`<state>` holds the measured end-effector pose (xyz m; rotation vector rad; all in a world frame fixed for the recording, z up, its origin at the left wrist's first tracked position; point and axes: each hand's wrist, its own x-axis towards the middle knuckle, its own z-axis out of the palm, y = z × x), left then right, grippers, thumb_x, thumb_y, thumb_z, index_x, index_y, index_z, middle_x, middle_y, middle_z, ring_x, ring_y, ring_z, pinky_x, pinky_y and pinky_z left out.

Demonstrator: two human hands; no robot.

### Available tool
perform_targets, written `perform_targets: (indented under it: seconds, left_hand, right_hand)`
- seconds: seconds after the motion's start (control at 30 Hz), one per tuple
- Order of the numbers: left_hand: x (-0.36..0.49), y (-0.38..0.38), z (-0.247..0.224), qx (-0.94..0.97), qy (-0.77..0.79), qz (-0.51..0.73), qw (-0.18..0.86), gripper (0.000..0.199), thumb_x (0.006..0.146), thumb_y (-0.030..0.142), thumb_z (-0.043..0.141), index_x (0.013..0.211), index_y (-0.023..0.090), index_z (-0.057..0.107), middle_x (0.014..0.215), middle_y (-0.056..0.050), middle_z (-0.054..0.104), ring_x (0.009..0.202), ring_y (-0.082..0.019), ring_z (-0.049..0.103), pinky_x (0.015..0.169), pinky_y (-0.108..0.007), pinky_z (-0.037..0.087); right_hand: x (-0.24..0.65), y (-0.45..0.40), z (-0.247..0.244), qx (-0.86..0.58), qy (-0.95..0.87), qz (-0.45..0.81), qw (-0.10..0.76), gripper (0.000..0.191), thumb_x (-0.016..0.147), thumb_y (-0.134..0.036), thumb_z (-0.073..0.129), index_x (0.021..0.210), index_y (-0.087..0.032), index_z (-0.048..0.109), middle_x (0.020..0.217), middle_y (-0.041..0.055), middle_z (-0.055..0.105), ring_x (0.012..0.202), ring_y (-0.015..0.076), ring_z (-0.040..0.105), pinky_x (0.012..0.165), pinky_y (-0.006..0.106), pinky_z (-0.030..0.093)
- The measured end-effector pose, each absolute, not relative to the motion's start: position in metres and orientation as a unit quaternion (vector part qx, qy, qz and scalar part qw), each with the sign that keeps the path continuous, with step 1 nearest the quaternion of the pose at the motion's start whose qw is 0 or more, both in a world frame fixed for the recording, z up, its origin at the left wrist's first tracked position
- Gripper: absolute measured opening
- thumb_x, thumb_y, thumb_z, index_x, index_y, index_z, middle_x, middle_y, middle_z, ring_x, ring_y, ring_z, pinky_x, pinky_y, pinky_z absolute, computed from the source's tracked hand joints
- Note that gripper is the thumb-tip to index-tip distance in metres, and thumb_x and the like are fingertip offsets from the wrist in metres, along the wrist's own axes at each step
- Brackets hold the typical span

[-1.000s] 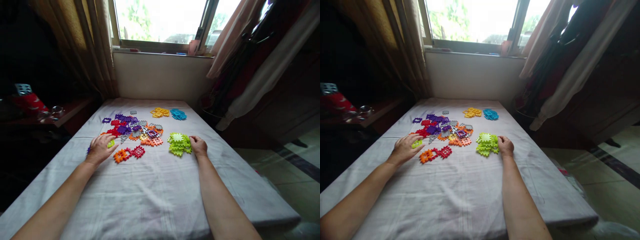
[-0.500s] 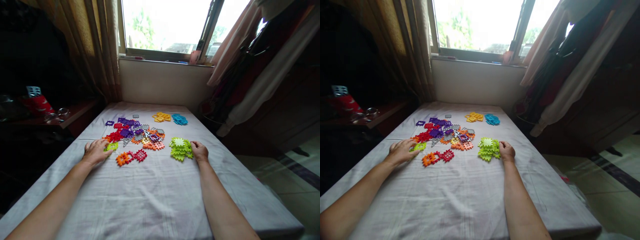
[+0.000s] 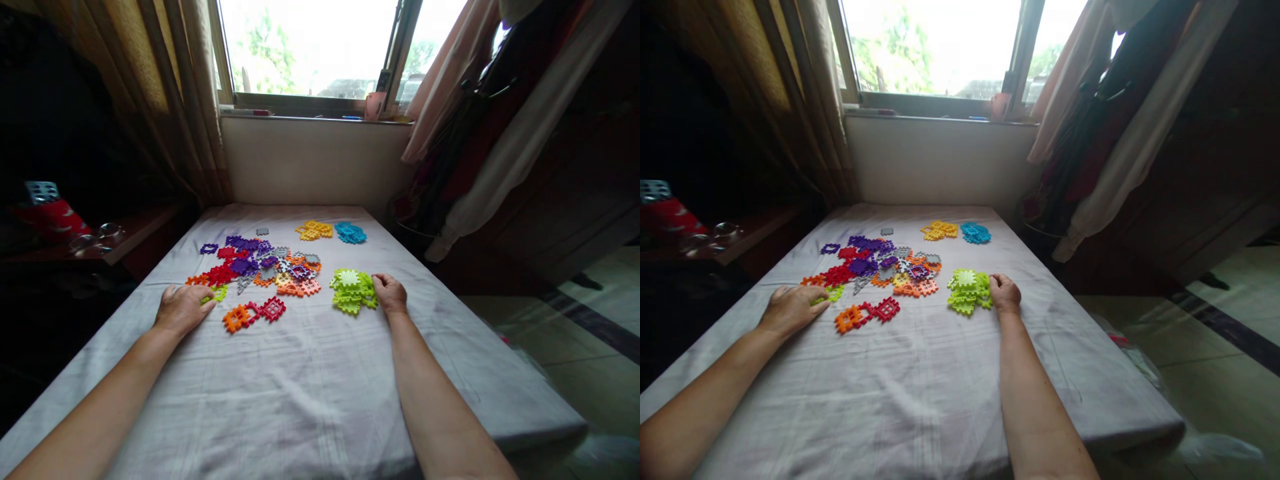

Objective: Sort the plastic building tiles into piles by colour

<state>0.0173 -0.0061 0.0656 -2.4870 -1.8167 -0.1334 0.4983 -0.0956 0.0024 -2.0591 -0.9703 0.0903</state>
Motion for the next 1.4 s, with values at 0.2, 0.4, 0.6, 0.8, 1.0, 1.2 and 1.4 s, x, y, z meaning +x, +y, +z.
perform_targets:
  seconds: [0.2, 0.4, 0.6, 0.8, 1.0, 1.2, 1.4]
  left_hand:
    - [0.021, -0.008, 0.067, -0.817, -0.571, -0.075, 0.036, 0.027, 0.081, 0.039, 0.049, 0.087, 0.025, 0.071, 0.104, -0.008, 0.075, 0.103, -0.030, 0.066, 0.104, -0.052, 0.035]
    - [0.023, -0.010, 0.065, -0.801, -0.557, -0.215, 0.033, 0.037, 0.086, 0.044, 0.039, 0.090, 0.023, 0.069, 0.105, -0.009, 0.074, 0.096, -0.027, 0.067, 0.090, -0.039, 0.048]
    - [0.077, -0.031, 0.062, -0.764, -0.528, -0.343, -0.137, 0.040, 0.087, 0.053, 0.042, 0.094, 0.025, 0.069, 0.093, -0.002, 0.075, 0.087, -0.019, 0.067, 0.079, -0.027, 0.050]
    - [0.146, -0.053, 0.054, -0.777, -0.465, -0.344, -0.248, 0.038, 0.087, 0.051, 0.044, 0.088, 0.022, 0.068, 0.072, 0.000, 0.070, 0.068, -0.016, 0.064, 0.063, -0.024, 0.046]
    - [0.178, -0.063, 0.055, -0.786, -0.430, -0.343, -0.283, 0.038, 0.088, 0.050, 0.043, 0.089, 0.023, 0.070, 0.076, -0.002, 0.070, 0.068, -0.015, 0.064, 0.065, -0.025, 0.047]
    - [0.154, -0.053, 0.064, -0.822, -0.421, -0.319, -0.214, 0.038, 0.088, 0.051, 0.044, 0.098, 0.024, 0.069, 0.095, -0.002, 0.074, 0.084, -0.017, 0.067, 0.079, -0.028, 0.050]
    - [0.046, -0.027, 0.060, -0.817, -0.527, -0.235, -0.005, 0.035, 0.084, 0.049, 0.046, 0.092, 0.024, 0.069, 0.106, -0.009, 0.071, 0.103, -0.027, 0.063, 0.098, -0.039, 0.046]
  right_hand:
    - [0.499, -0.094, -0.002, -0.811, -0.366, 0.026, 0.455, 0.032, 0.072, -0.039, 0.052, 0.083, -0.022, 0.077, 0.079, 0.0060, 0.075, 0.076, 0.0230, 0.066, 0.067, 0.030, 0.048]
    - [0.496, -0.095, 0.002, -0.786, -0.349, -0.075, 0.506, 0.039, 0.076, -0.040, 0.046, 0.087, -0.017, 0.075, 0.084, 0.0104, 0.075, 0.074, 0.0227, 0.065, 0.071, 0.032, 0.050]
    - [0.444, -0.103, 0.035, -0.708, -0.489, -0.092, 0.502, 0.039, 0.084, -0.038, 0.045, 0.102, -0.017, 0.073, 0.089, 0.0096, 0.074, 0.080, 0.0203, 0.066, 0.081, 0.031, 0.051]
    - [0.384, -0.107, 0.050, -0.585, -0.636, 0.127, 0.487, 0.033, 0.085, -0.046, 0.058, 0.103, -0.022, 0.073, 0.066, -0.0004, 0.068, 0.057, 0.0118, 0.057, 0.063, 0.023, 0.047]
    - [0.373, -0.106, 0.047, -0.497, -0.622, 0.291, 0.530, 0.034, 0.081, -0.051, 0.063, 0.086, -0.018, 0.072, 0.067, -0.0002, 0.066, 0.058, 0.0106, 0.054, 0.054, 0.022, 0.043]
    - [0.404, -0.104, 0.053, -0.549, -0.540, 0.281, 0.573, 0.040, 0.075, -0.057, 0.063, 0.075, -0.017, 0.068, 0.062, 0.0007, 0.064, 0.054, 0.0110, 0.053, 0.053, 0.022, 0.043]
    - [0.482, -0.107, 0.040, -0.700, -0.322, 0.184, 0.610, 0.042, 0.059, -0.057, 0.059, 0.069, -0.017, 0.065, 0.058, 0.0039, 0.064, 0.049, 0.0128, 0.051, 0.046, 0.023, 0.040]
